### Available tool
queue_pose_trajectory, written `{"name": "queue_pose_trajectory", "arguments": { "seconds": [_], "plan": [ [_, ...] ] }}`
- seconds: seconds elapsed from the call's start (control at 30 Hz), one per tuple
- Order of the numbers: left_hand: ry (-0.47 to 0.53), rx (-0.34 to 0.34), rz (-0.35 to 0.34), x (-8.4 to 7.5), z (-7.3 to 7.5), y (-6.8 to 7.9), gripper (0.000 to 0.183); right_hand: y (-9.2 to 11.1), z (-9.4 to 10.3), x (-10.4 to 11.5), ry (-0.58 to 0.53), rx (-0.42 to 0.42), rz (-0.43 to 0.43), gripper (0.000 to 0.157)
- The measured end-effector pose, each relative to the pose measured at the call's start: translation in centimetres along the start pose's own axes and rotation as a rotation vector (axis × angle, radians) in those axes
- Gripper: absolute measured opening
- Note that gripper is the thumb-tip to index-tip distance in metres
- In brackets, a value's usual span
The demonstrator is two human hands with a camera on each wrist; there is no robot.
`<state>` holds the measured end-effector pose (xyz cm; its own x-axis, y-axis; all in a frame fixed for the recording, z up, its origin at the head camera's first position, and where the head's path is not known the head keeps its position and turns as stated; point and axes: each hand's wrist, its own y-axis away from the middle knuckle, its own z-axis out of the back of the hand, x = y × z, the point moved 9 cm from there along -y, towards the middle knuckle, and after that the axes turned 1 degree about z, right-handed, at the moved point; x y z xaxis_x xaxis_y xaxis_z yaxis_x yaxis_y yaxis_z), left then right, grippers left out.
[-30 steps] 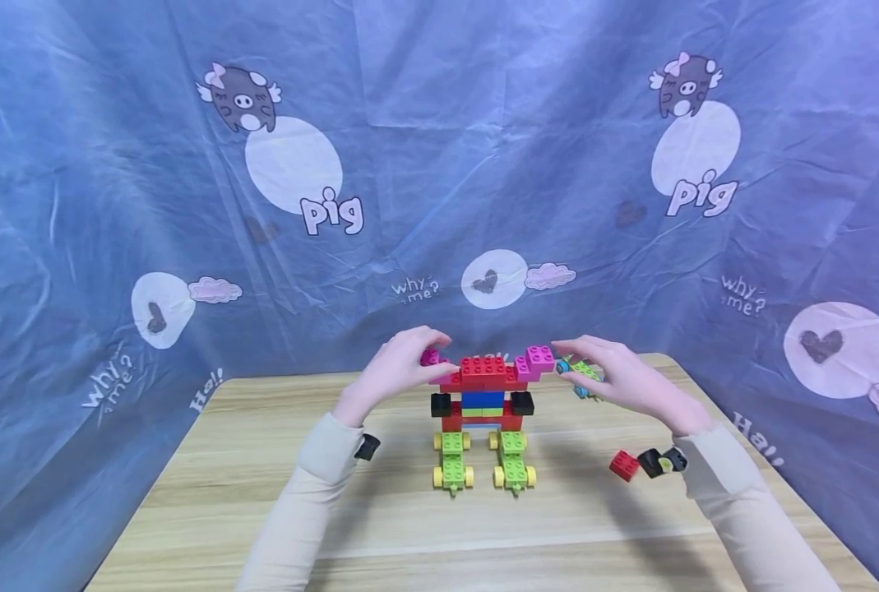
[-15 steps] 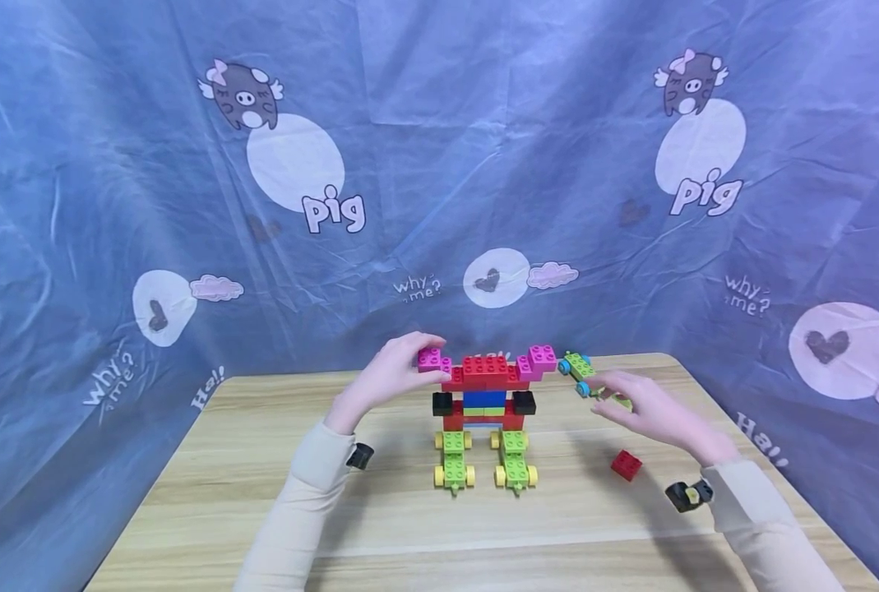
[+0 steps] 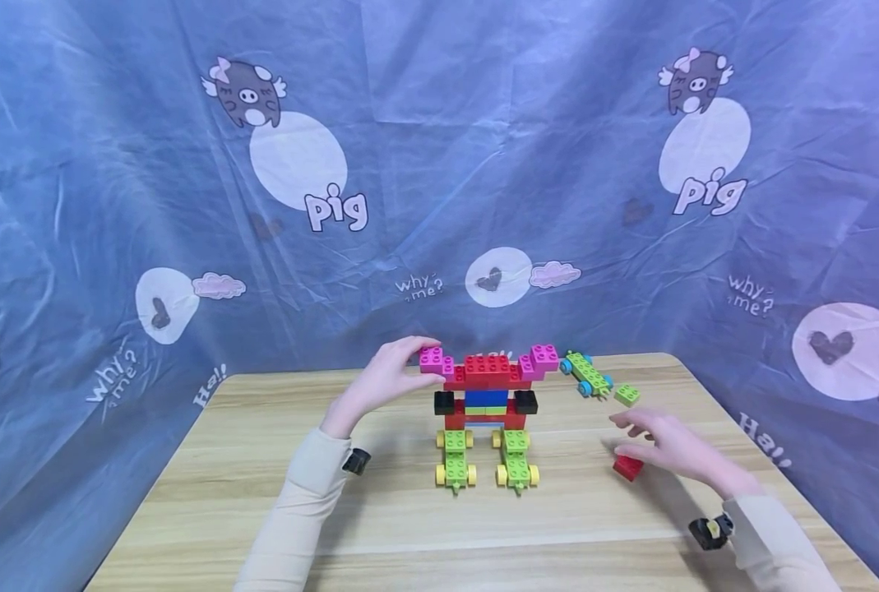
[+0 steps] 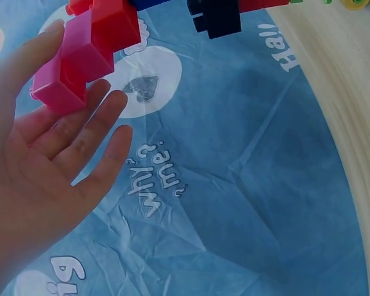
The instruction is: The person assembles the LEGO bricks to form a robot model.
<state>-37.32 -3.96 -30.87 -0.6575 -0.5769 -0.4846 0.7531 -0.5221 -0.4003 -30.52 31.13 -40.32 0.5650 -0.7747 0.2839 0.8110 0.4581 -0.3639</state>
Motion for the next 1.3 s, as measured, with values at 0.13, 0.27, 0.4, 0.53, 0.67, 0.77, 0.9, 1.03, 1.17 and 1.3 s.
{"name": "queue_pose_trajectory", "arguments": {
  "seconds": [0.13, 0.27, 0.4, 0.53, 0.67, 0.77, 0.9, 1.03, 1.17, 1.3],
  "plan": [
    [0.019, 0.005, 0.01, 0.2, 0.0, 0.1, 0.054, 0.8, -0.7, -0.3, -0.015, 0.029, -0.002, 0.048],
    [0.045, 0.009, 0.024, 0.4, -0.1, 0.2, 0.054, 1.4, -1.5, -0.8, -0.026, 0.057, 0.001, 0.05],
    [0.057, 0.005, 0.038, 0.7, -0.3, 0.3, 0.053, 2.0, -2.2, -1.5, -0.053, 0.083, -0.039, 0.054],
    [0.071, 0.002, 0.051, 0.9, -0.4, 0.5, 0.053, 2.4, -2.5, -1.8, -0.073, 0.099, -0.077, 0.058],
    [0.082, -0.007, 0.063, 1.1, -0.4, 0.6, 0.052, 2.6, -2.7, -1.8, -0.064, 0.105, -0.072, 0.058],
    [0.091, -0.024, 0.063, 1.3, -0.5, 0.6, 0.052, 2.7, -2.7, -1.7, -0.039, 0.084, -0.047, 0.054],
    [0.091, -0.049, 0.051, 1.6, -0.6, 0.7, 0.052, 2.8, -2.5, -1.7, 0.0, 0.043, -0.012, 0.05],
    [0.09, -0.05, 0.064, 1.8, -0.7, 0.8, 0.051, 2.8, -2.6, -1.6, -0.007, 0.045, -0.003, 0.048],
    [0.102, -0.039, 0.084, 2.1, -0.8, 0.8, 0.05, 2.7, -2.5, -1.4, -0.028, 0.045, -0.002, 0.045],
    [0.108, -0.039, 0.09, 2.1, -0.8, 0.8, 0.049, 2.6, -2.5, -1.4, -0.036, 0.052, -0.023, 0.045]
  ]
}}
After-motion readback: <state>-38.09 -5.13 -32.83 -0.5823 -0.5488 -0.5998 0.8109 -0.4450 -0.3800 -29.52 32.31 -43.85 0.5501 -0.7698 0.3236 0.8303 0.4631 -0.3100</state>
